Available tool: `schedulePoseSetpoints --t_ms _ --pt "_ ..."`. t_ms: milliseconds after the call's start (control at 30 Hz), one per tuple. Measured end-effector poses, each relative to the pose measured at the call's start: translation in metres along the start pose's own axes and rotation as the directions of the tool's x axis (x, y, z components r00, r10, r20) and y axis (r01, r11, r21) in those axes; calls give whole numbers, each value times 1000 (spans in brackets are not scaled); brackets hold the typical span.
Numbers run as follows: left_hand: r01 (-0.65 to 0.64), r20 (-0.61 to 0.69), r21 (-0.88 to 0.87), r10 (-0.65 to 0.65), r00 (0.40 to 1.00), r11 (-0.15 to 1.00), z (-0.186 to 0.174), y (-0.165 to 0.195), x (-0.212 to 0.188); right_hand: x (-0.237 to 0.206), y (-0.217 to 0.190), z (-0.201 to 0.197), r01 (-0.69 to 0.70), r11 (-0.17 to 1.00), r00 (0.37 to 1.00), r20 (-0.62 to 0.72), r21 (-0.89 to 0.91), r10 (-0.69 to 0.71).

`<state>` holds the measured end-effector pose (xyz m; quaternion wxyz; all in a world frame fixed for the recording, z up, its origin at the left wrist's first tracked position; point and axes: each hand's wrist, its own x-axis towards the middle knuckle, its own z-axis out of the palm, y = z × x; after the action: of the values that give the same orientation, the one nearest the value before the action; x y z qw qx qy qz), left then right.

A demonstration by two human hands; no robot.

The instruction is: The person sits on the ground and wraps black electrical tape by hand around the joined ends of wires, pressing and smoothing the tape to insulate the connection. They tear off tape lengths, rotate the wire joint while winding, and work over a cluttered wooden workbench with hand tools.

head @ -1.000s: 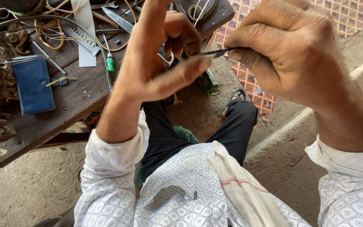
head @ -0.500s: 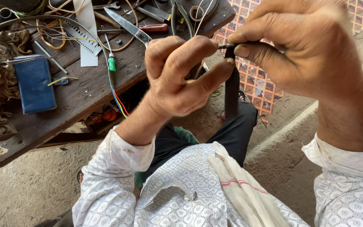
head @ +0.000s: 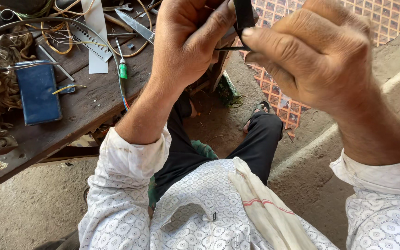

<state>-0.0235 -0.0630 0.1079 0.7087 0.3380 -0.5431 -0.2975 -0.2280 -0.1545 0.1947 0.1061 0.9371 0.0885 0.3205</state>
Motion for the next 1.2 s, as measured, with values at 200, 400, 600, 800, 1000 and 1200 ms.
schedulePoseSetpoints --t_ms 200,400,600,800,1000,1200 --pt "136 -25 39 -136 990 990 -3 18 2 -9 2 8 -94 995 994 59 32 92" --pt "-309 257 594 189 948 743 -20 51 -3 -2 5 -6 -254 911 962 182 324 204" --pt "-473 266 863 633 727 180 -2 22 -15 3 -3 -8 -309 872 947 211 380 244" --pt "-589 287 709 605 743 387 11 29 -38 -4 -2 -8 -327 869 942 205 371 267" --pt "-139 -56 532 198 979 836 2 34 -24 -3 -12 1 -149 964 988 73 221 136" --pt "-145 39 246 140 989 958 -6 -5 -9 -5 -22 14 -125 991 991 -31 58 127"
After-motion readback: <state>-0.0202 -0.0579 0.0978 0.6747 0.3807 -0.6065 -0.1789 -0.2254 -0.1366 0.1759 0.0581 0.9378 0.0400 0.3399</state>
